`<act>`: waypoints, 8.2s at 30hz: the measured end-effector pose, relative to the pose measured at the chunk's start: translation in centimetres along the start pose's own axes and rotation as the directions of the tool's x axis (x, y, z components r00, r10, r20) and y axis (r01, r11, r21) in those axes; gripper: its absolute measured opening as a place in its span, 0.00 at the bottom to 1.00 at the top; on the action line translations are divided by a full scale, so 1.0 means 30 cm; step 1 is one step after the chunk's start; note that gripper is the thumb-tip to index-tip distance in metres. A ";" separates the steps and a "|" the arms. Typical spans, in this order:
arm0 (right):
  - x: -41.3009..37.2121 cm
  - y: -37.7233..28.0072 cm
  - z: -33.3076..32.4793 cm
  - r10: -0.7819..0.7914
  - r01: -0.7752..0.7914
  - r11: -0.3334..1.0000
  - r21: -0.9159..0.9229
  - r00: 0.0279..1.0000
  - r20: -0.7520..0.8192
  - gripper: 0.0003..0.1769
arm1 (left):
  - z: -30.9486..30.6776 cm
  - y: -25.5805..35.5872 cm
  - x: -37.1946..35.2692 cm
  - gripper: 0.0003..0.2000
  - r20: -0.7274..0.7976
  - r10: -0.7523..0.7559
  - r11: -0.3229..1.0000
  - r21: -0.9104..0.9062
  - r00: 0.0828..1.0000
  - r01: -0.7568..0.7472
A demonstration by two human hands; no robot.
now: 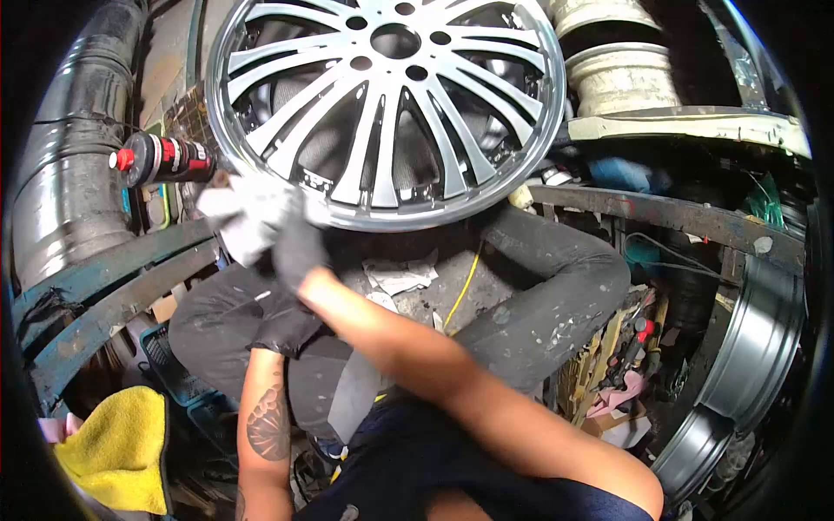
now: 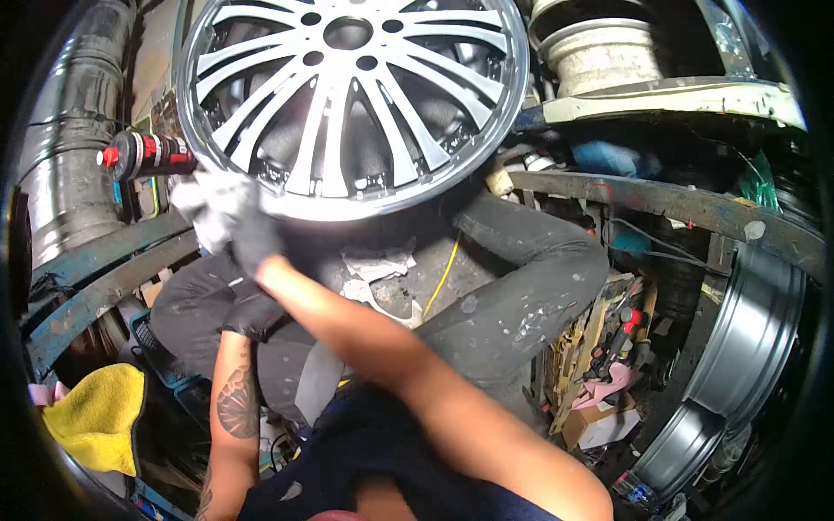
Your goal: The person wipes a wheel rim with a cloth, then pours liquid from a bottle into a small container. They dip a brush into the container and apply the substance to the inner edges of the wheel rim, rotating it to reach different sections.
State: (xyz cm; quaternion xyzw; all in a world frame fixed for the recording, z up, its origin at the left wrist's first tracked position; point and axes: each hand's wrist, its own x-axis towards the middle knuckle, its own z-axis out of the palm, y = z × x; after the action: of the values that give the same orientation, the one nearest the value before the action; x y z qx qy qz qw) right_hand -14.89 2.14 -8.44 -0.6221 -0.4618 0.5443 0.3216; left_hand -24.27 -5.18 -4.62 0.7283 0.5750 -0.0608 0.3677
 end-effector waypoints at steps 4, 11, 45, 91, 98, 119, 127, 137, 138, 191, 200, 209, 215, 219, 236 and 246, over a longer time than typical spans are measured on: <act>-0.089 0.037 -0.682 0.356 -0.336 0.811 0.480 0.933 0.051 0.28 | -0.074 0.057 -0.011 0.24 0.171 -0.065 0.982 -0.166 0.983 0.094; -0.036 -0.031 -0.888 0.215 -0.283 0.789 0.546 0.959 0.186 0.39 | 0.155 -0.042 0.014 0.27 0.183 0.145 0.973 -0.205 0.972 -0.106; 0.256 -0.414 0.281 0.174 0.009 0.603 0.797 0.974 -0.143 0.26 | 0.300 -0.081 0.083 0.34 -0.500 0.183 0.983 0.088 0.846 -0.161; 0.401 -0.431 0.381 0.563 -0.317 0.641 0.699 0.813 -0.147 0.52 | 0.093 -0.049 0.156 0.27 0.030 0.082 0.996 0.043 0.996 -0.083; 0.154 -0.325 0.198 0.047 -0.044 0.912 0.409 0.999 0.002 0.35 | 0.071 -0.014 0.122 0.26 0.067 0.063 0.998 0.014 0.996 -0.064; 1.323 -0.690 -1.211 -0.405 0.086 0.016 -0.996 0.911 0.072 0.20 | -0.137 0.287 -0.003 0.17 -0.003 0.530 0.798 -0.336 0.848 -0.500; 1.253 -1.049 -0.129 -0.006 0.789 -0.100 -0.606 0.609 0.793 0.31 | -0.184 0.234 0.057 0.17 0.113 0.440 0.853 -0.364 0.891 -0.375; 0.549 -0.807 0.062 0.371 0.922 0.205 0.329 -0.385 0.845 0.27 | -0.165 0.235 0.050 0.17 0.131 0.409 0.869 -0.357 0.903 -0.342; 0.635 -0.870 0.098 0.453 0.957 0.287 0.036 -0.169 0.875 0.26 | -0.160 0.237 0.044 0.17 0.131 0.406 0.871 -0.353 0.904 -0.341; 0.617 0.079 -1.581 -0.171 -0.136 -0.942 -0.308 0.981 0.089 0.24 | -0.116 0.371 -0.060 0.21 0.431 0.413 0.910 -0.240 0.802 -0.339; 1.484 -0.908 -0.881 -0.223 0.472 -0.593 -0.653 0.683 0.696 0.27 | 0.020 0.349 -0.022 0.22 0.344 0.402 0.897 -0.334 0.848 -0.289; 0.695 -0.740 0.069 0.190 0.970 -0.118 0.212 -0.188 0.964 0.31 | -0.116 0.364 0.009 0.22 0.393 0.326 0.916 -0.356 0.859 -0.185; 1.365 -1.035 -0.314 -0.208 0.833 -0.139 -0.535 0.504 0.838 0.20 | -0.190 0.416 0.005 0.22 0.477 0.225 0.951 -0.298 0.850 -0.085; 1.368 -0.934 -1.007 -0.245 0.305 0.298 -0.905 0.940 0.236 0.18 | -0.142 0.395 -0.024 0.21 0.279 0.228 0.948 -0.284 0.933 -0.147; -0.407 -0.191 -0.539 -0.072 0.409 0.694 -0.593 0.858 0.508 0.32 | -0.110 0.490 -0.090 0.16 0.062 0.330 0.682 0.674 0.942 -0.283; -0.777 -0.142 -1.374 -0.397 0.353 0.917 -0.187 0.752 -0.527 0.16 | -0.121 0.451 -0.115 0.24 0.070 0.222 0.972 0.058 0.973 -0.226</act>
State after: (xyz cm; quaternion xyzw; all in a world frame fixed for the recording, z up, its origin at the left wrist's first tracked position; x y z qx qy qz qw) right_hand 24.74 -13.62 12.54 -0.6591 -0.4838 0.2469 0.5202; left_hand -14.69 -6.64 6.08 0.7979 0.4750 -0.0605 0.3661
